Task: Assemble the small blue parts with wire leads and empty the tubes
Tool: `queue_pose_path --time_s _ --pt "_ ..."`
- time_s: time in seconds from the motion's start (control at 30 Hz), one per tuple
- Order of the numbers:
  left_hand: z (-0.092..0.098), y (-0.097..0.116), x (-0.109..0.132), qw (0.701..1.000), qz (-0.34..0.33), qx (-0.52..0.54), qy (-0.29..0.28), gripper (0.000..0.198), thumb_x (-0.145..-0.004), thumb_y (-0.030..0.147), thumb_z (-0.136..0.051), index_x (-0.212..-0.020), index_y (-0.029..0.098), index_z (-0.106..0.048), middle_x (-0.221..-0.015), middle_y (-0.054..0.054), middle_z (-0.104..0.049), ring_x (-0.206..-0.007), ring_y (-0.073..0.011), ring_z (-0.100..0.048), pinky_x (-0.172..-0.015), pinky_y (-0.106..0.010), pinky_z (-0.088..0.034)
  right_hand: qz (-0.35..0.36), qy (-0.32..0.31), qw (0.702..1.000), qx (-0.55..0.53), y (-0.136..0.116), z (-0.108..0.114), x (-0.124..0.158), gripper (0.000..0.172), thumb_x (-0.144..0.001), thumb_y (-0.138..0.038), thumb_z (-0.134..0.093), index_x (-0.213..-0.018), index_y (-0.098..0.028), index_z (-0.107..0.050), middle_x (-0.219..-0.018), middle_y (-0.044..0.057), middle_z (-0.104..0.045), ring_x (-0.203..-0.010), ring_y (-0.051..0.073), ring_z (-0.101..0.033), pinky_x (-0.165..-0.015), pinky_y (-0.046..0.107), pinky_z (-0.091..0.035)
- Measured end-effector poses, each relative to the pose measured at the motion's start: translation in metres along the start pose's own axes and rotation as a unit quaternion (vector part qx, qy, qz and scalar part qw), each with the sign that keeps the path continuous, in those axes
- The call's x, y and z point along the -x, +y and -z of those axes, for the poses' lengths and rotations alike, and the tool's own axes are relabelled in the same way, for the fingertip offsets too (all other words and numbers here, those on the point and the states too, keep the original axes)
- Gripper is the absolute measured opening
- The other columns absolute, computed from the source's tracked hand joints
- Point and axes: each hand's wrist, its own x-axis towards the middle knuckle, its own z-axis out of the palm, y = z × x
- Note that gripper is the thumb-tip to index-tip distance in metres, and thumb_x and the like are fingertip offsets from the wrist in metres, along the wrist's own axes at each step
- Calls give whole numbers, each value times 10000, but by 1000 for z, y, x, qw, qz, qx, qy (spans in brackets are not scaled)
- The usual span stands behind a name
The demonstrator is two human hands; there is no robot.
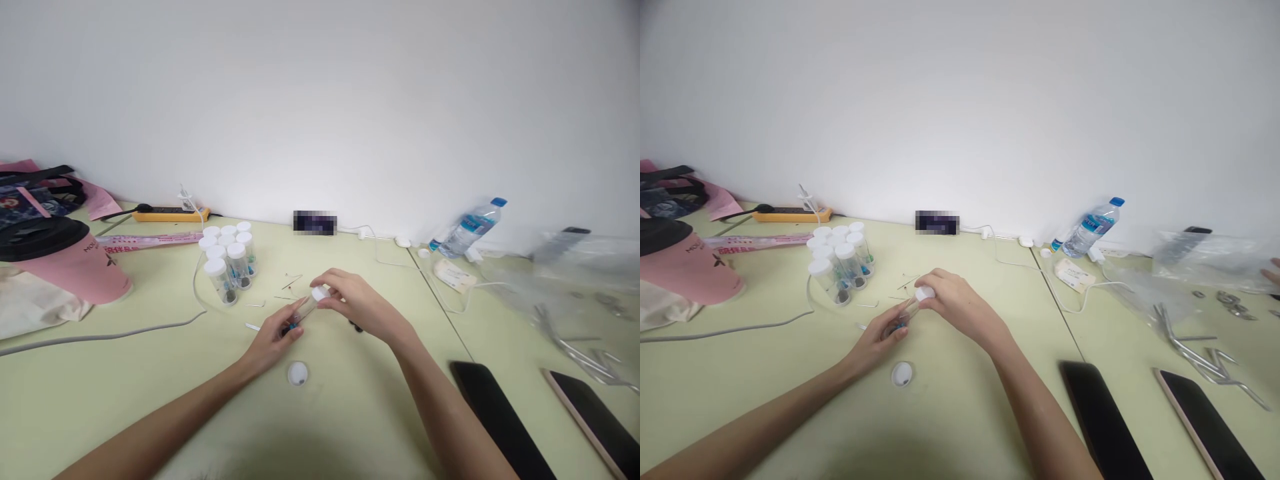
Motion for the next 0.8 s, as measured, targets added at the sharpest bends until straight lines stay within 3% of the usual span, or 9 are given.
queue_pose_path --time_s 0.13,0.63,0.8 --pt "0 2 0 1000 3 15 2 563 -865 426 -519 -1382 229 -412 -1016 -60 -574 -911 -217 -513 -841 -342 -420 12 1 1000 11 -2 0 0 270 -870 -209 -535 -1130 -247 -598 -1094 40 -639 -994 211 -590 -819 331 -449" --pt "-1 -4 -1 998 10 64 4 545 -837 435 -566 -1317 197 -466 -971 -65 -586 -890 -212 -536 -826 -339 -437 31 7 999 4 -7 -4 -1 252 -866 -181 -552 -1100 -252 -611 -1106 22 -646 -976 203 -602 -806 317 -466" --pt "-2 2 -2 998 -8 68 3 409 -834 399 -578 -1162 156 -541 -989 -82 -598 -944 -229 -547 -845 -357 -447 78 25 996 21 -18 -10 1 291 -884 -165 -522 -1146 -255 -608 -1143 45 -625 -997 199 -600 -835 325 -476"
